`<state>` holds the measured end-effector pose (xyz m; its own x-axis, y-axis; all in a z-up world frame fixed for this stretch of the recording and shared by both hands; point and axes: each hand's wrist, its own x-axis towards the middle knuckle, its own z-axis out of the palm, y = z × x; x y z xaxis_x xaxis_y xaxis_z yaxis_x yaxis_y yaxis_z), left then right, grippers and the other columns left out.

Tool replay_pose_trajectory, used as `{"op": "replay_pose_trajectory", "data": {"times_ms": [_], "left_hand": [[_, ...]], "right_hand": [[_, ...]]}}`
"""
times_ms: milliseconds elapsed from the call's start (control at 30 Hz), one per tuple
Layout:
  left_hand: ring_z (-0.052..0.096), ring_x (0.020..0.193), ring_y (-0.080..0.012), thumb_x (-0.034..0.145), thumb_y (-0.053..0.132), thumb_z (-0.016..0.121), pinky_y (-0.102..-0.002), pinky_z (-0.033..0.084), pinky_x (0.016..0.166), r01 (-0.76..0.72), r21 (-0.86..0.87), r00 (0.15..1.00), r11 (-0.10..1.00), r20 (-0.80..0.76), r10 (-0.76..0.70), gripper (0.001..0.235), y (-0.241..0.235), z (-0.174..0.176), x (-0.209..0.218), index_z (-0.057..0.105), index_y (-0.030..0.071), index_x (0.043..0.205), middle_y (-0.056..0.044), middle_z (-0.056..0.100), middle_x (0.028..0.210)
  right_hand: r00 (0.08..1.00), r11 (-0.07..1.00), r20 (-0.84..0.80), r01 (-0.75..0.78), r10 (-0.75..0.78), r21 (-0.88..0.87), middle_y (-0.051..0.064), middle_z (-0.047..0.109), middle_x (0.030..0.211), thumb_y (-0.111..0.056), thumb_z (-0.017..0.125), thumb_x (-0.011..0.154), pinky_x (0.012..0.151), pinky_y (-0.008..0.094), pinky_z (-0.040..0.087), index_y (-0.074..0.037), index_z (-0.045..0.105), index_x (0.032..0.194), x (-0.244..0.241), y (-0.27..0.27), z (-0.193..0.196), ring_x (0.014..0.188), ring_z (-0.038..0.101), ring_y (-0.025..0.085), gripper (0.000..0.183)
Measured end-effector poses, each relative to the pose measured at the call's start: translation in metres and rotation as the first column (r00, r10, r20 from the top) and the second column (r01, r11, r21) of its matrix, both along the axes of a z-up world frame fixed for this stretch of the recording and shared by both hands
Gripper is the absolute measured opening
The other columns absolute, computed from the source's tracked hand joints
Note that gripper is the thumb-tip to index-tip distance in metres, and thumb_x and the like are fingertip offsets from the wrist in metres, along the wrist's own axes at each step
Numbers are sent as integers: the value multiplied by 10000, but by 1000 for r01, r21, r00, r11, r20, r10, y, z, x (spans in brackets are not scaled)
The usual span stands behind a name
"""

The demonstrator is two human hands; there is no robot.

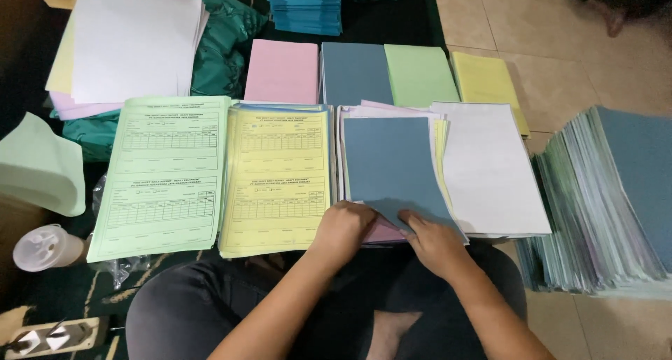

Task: The person sits on the floor and organizes stacks of colorful papers and forms. They flip through the documents, separate them by color, and arrange them into neat piles on the floor.

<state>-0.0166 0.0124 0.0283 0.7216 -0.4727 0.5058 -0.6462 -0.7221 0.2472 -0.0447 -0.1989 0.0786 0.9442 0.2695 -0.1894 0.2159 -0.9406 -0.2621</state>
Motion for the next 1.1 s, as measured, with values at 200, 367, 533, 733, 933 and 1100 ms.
{"op": "replay_pose_trajectory", "data": {"times_ms": [200, 367, 533, 733, 933, 1100], "left_hand": [[753, 836, -199, 887, 85, 715, -323, 564, 781, 50, -182, 979, 982, 201, -13, 94, -7, 5, 2, 769, 125, 951, -46, 754, 798], [749, 880, -252, 872, 162, 764, -345, 581, 777, 60, -131, 998, 990, -21, -63, 97, 37, 23, 10, 763, 112, 956, -77, 767, 881], [683, 1060, -233, 950, 260, 696, -374, 555, 1015, -115, 172, 904, 978, -389, 175, 196, 154, 5, 15, 768, 110, 1054, -69, 763, 1101], [598, 1108, -295, 554, 436, 971, -429, 501, 986, -135, 154, 810, 979, -552, 198, 730, 221, -17, -9, 747, 118, 1171, -48, 643, 1232], [638, 1193, -316, 666, 448, 925, -403, 562, 951, -88, 293, 869, 952, -444, 217, 644, 223, -8, -18, 753, 119, 1192, -104, 678, 1238], [630, 1219, -334, 724, 334, 896, -436, 547, 978, -30, 180, 864, 983, -490, 116, 524, 231, -8, -23, 753, 96, 1168, -118, 696, 1221]], "right_hand": [[995, 982, -58, 75, -86, -174, 150, 774, 887, -376, 545, 981, 779, 446, 603, -94, 708, 1013, 30, -43, -74, 904, 758, 333, 328], [979, 983, -107, 180, -174, 44, 262, 766, 1114, -315, 516, 1025, 952, 530, 561, -25, 685, 1310, 42, -54, -62, 1100, 712, 441, 441], [934, 944, 166, 295, -317, 149, 324, 717, 1091, -257, 559, 997, 855, 536, 526, 6, 635, 1350, 48, -54, -20, 985, 676, 522, 446], [737, 997, 675, -42, -16, 69, 169, 775, 1001, 54, 652, 874, 676, 478, 558, -78, 746, 1291, 45, 85, 12, 734, 713, 391, 447], [926, 971, 293, -228, 238, -68, 78, 773, 972, -77, 460, 906, 717, 537, 610, -253, 621, 1324, 57, 184, -71, 815, 763, 366, 481], [968, 971, 85, -234, 237, -47, 168, 771, 1003, -53, 444, 921, 725, 583, 598, -211, 613, 1348, 35, 199, -73, 811, 747, 454, 486]]}}
